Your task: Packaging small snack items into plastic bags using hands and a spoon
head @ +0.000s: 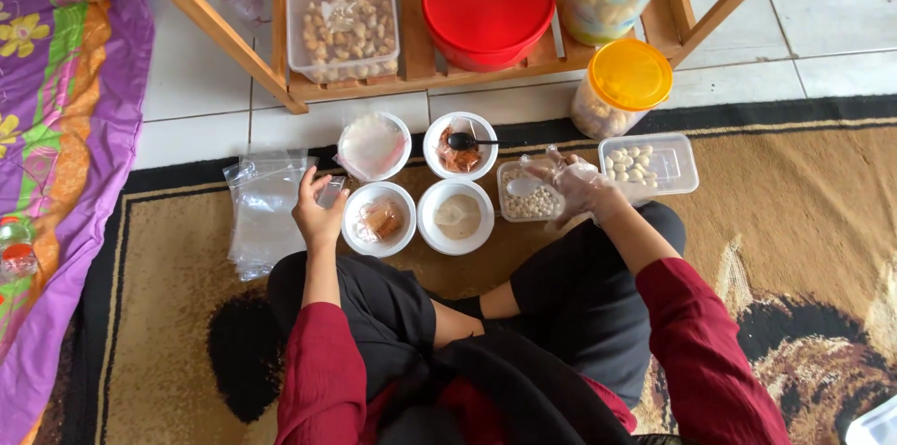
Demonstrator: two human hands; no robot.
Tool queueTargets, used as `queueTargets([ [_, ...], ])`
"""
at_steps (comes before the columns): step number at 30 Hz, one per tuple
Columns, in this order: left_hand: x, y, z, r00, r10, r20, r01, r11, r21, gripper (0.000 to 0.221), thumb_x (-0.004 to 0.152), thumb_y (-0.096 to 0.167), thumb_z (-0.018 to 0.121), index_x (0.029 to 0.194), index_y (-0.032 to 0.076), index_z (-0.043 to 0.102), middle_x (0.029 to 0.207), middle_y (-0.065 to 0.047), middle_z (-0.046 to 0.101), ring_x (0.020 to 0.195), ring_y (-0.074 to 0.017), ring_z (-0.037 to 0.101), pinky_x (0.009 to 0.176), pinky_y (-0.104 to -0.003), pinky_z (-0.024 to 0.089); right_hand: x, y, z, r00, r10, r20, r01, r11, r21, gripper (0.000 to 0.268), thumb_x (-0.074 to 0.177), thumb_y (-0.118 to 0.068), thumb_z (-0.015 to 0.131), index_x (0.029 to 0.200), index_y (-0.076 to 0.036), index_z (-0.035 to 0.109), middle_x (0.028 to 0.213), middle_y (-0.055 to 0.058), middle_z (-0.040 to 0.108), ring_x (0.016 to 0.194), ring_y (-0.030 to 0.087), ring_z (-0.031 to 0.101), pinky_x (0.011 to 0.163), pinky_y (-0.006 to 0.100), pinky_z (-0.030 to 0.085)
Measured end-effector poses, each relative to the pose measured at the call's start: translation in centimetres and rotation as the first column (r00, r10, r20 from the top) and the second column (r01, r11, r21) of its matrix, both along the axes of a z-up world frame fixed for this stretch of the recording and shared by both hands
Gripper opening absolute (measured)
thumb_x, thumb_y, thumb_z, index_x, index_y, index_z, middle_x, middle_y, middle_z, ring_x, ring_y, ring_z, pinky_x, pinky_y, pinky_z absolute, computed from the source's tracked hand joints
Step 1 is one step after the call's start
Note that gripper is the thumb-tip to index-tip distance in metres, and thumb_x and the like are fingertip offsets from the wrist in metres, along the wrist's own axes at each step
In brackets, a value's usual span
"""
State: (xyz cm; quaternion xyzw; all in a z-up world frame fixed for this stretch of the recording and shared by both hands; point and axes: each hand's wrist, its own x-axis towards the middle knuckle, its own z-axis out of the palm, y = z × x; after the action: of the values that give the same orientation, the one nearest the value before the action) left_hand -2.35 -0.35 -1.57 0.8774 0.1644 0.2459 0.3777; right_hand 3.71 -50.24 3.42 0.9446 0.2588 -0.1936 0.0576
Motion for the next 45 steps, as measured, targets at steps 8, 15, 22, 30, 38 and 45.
queueTargets([
  [8,-0.2,-0.5,0.6,0.997,-0.065,-0.045,0.067,0.997,0.045,0.077,0.069,0.016,0.088,0.140,0.023,0.059,0.111,0.002,0.077,0.110,-0.0285,0.070,0.097,-0.042,0.054,-0.4,0.0,1.0,0.998,0.013,-0.058,-0.013,1.000,0.002,0.142,0.043,-0.087,0.081,0.163,-0.043,0.019,0.160,0.027,0.033,0.131,0.043,0.056,0.109,0.046,0.045],
  [15,-0.4,-0.6,1.0,0.996,-0.072,-0.055,0.077,0.994,0.079,0.077,0.069,0.017,0.088,0.140,0.023,0.059,0.111,0.001,0.077,0.110,-0.0281,0.070,0.097,-0.043,0.053,0.3,-0.4,-0.2,0.999,0.023,-0.033,-0.025,0.999,-0.042,0.144,0.039,-0.091,0.077,0.162,-0.043,0.020,0.162,0.021,0.032,0.132,0.039,0.055,0.111,0.043,0.044],
  [22,0.0,-0.4,0.4,0.993,-0.080,-0.088,0.087,0.993,0.084,0.077,0.069,0.017,0.087,0.141,0.024,0.059,0.111,0.003,0.076,0.112,-0.0264,0.069,0.099,-0.042,0.053,0.6,-1.3,1.6,0.996,-0.013,-0.086,0.013,1.000,0.001,0.136,0.045,-0.072,0.086,0.162,-0.039,0.025,0.162,0.026,0.030,0.133,0.042,0.053,0.112,0.045,0.041],
  [30,0.1,-0.5,0.3,0.989,-0.093,-0.115,0.104,0.990,0.099,0.076,0.070,0.018,0.087,0.141,0.023,0.058,0.112,0.003,0.076,0.113,-0.0271,0.068,0.101,-0.044,0.052,1.4,-1.3,5.9,0.998,0.060,-0.008,-0.060,0.970,-0.234,0.134,0.050,-0.058,0.092,0.162,-0.046,0.019,0.163,0.025,0.026,0.136,0.039,0.050,0.110,0.050,0.044],
  [38,0.1,-1.0,1.0,0.985,-0.106,-0.137,0.120,0.988,0.100,0.078,0.070,0.016,0.086,0.142,0.023,0.058,0.113,0.002,0.076,0.116,-0.0288,0.067,0.103,-0.046,0.050,3.1,-2.3,18.1,0.987,-0.116,0.116,0.122,0.992,-0.046,0.136,0.052,-0.073,0.086,0.164,-0.042,0.015,0.161,0.035,0.024,0.128,0.051,0.055,0.096,0.051,0.058],
  [45,0.3,-1.3,1.4,0.982,-0.115,-0.150,0.132,0.985,0.108,0.077,0.070,0.018,0.087,0.142,0.022,0.058,0.114,0.002,0.075,0.116,-0.0287,0.066,0.104,-0.046,0.049,11.3,-11.7,9.3,0.879,-0.475,0.047,0.462,0.871,0.165,0.134,0.046,-0.058,0.097,0.163,-0.032,0.035,0.142,0.038,0.043,0.116,0.060,0.060,0.093,0.057,0.058],
])
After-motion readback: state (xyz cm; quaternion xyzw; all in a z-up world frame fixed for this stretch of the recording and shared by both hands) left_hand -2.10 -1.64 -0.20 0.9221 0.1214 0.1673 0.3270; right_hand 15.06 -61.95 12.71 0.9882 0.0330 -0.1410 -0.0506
